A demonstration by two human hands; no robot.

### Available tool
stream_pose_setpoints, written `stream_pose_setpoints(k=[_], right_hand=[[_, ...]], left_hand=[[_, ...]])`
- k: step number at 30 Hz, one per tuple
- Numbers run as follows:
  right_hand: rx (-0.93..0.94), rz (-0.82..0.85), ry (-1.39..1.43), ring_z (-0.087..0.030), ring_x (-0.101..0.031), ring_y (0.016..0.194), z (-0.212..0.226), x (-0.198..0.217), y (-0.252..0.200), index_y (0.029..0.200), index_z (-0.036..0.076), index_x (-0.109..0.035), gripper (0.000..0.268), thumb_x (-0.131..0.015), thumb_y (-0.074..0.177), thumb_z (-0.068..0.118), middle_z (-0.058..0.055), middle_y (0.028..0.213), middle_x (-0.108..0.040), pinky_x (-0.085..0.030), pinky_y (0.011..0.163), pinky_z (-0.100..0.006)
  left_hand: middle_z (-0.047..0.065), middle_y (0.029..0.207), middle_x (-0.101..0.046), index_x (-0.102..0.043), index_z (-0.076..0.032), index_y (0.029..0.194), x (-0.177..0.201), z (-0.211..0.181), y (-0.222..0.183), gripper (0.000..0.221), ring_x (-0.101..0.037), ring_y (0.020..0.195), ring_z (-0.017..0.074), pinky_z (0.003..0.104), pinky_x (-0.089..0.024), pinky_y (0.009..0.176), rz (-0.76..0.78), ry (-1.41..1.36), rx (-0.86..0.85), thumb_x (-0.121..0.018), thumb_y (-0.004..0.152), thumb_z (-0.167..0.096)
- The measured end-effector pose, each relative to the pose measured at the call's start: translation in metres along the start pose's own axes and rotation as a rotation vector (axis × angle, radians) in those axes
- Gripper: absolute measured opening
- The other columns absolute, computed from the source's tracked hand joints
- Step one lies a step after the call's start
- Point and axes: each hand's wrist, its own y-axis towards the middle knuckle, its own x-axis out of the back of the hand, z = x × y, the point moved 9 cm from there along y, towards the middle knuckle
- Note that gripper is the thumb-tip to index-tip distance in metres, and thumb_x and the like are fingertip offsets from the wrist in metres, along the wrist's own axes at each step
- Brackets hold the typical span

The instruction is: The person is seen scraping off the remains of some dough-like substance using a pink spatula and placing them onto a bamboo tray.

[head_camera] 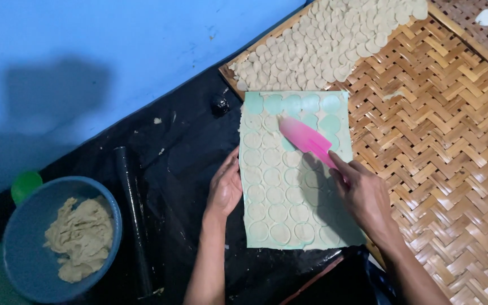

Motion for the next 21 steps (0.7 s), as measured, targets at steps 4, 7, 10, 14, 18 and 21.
stream_pose_setpoints(k=[4, 7, 10, 14, 18, 21], right_hand=[[-0.023, 0.052, -0.054, -0.025, -0.062, 0.051, -0.005, -0.010, 0.002, 0.139, 0.026, -0.066, 0.044, -0.064, 0.096, 0.025, -0.008, 0.090, -0.073, -0.053, 0.047, -0.043], [-0.018, 0.007, -0.121, -0.023, -0.061, 0.050, -0.003, -0.005, 0.006, 0.138, 0.026, -0.067, 0.040, -0.063, 0.098, 0.025, -0.005, 0.088, -0.073, -0.050, 0.043, -0.040], [-0.050, -0.023, -0.157, -0.023, -0.059, 0.050, -0.005, -0.003, 0.010, 0.137, 0.028, -0.069, 0.038, -0.062, 0.100, 0.023, -0.005, 0.084, -0.072, -0.047, 0.042, -0.041], [-0.004, -0.148, -0.157, -0.022, -0.057, 0.051, -0.006, 0.005, 0.010, 0.138, 0.021, -0.069, 0.037, -0.064, 0.101, 0.023, -0.007, 0.084, -0.070, -0.047, 0.045, -0.041], [-0.011, -0.134, -0.046, -0.020, -0.057, 0.050, -0.009, 0.005, 0.010, 0.141, 0.019, -0.067, 0.041, -0.064, 0.100, 0.020, -0.007, 0.081, -0.069, -0.048, 0.044, -0.039], [-0.016, -0.082, -0.035, -0.020, -0.057, 0.049, -0.012, -0.003, 0.011, 0.139, 0.020, -0.067, 0.040, -0.064, 0.100, 0.021, -0.007, 0.083, -0.069, -0.049, 0.044, -0.038]], left_hand=[[0.016, 0.152, -0.050, -0.034, 0.003, 0.156, 0.007, 0.006, 0.000, 0.052, -0.049, 0.140, 0.0238, 0.039, -0.038, 0.118, -0.028, 0.005, 0.009, -0.043, 0.107, -0.011], [0.017, 0.151, -0.051, -0.035, 0.001, 0.156, 0.007, 0.007, 0.000, 0.051, -0.049, 0.140, 0.0246, 0.039, -0.038, 0.117, -0.028, 0.008, 0.017, -0.043, 0.106, -0.009], [0.017, 0.151, -0.051, -0.035, 0.001, 0.155, 0.007, 0.007, 0.000, 0.050, -0.050, 0.139, 0.0241, 0.039, -0.039, 0.117, -0.028, 0.011, 0.014, -0.043, 0.107, -0.009], [0.018, 0.150, -0.052, -0.035, 0.002, 0.155, 0.007, 0.007, 0.002, 0.049, -0.051, 0.138, 0.0248, 0.040, -0.040, 0.117, -0.004, 0.009, 0.007, -0.042, 0.107, -0.008], [0.018, 0.149, -0.052, -0.035, 0.001, 0.155, 0.003, 0.005, 0.000, 0.049, -0.052, 0.137, 0.0251, 0.041, -0.041, 0.115, -0.005, 0.010, 0.013, -0.041, 0.107, -0.008], [0.017, 0.149, -0.052, -0.036, 0.000, 0.155, 0.007, 0.008, 0.001, 0.049, -0.052, 0.137, 0.0250, 0.040, -0.041, 0.115, -0.007, 0.004, 0.014, -0.042, 0.107, -0.008]])
